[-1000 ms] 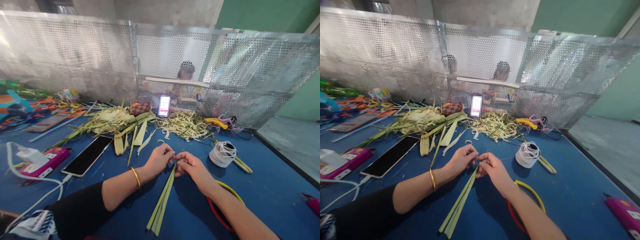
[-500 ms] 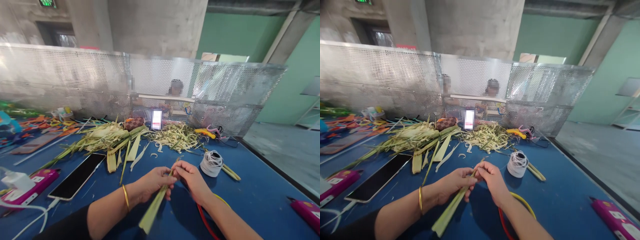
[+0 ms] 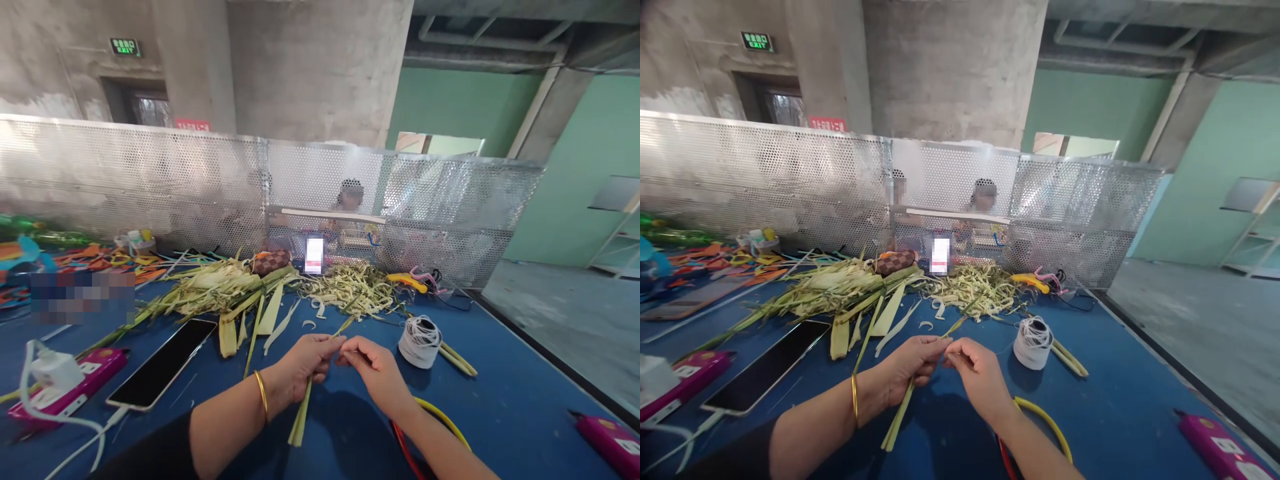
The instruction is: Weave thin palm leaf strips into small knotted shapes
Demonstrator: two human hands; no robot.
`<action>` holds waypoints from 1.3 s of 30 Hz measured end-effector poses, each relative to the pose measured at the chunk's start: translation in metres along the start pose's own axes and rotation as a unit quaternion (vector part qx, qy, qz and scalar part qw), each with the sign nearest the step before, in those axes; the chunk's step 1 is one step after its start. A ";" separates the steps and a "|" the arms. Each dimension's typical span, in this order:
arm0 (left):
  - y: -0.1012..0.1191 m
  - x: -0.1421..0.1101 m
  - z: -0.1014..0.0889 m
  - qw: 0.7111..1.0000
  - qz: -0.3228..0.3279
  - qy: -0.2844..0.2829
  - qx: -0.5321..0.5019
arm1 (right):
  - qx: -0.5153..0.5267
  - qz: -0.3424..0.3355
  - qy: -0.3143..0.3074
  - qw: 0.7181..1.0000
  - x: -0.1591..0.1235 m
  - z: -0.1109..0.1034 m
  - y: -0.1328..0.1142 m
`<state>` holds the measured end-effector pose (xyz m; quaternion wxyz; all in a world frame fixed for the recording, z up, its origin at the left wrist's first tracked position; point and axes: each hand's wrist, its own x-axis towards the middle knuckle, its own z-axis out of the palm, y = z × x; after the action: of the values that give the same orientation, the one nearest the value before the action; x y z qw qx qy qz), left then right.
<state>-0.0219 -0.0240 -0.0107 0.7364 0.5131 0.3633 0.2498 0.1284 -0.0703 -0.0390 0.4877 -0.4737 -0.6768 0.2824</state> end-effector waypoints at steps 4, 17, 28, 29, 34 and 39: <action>-0.005 0.004 -0.001 0.999 0.007 0.031 -0.010 | -0.112 -0.087 -0.008 0.990 -0.003 0.003 -0.003; 0.033 0.016 -0.006 0.971 0.149 0.165 0.093 | -0.476 0.235 -0.131 0.837 -0.065 -0.052 -0.016; 0.050 0.041 -0.010 0.950 0.211 0.208 0.100 | -0.529 0.278 -0.194 0.778 -0.059 -0.052 -0.024; 0.050 0.042 -0.012 0.946 0.218 0.213 0.107 | -0.523 0.280 -0.184 0.783 -0.060 -0.053 -0.020; 0.050 0.049 -0.022 0.932 0.253 0.230 0.124 | -0.357 0.284 -0.061 0.888 -0.063 -0.062 0.000; 0.048 0.058 -0.036 0.915 0.272 0.252 0.161 | 0.161 0.305 0.026 0.938 -0.037 -0.052 -0.011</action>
<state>-0.0147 0.0560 0.0106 0.4315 0.6232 0.4188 0.5000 0.1750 -0.1131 -0.0251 0.4649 -0.5797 -0.4324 0.5107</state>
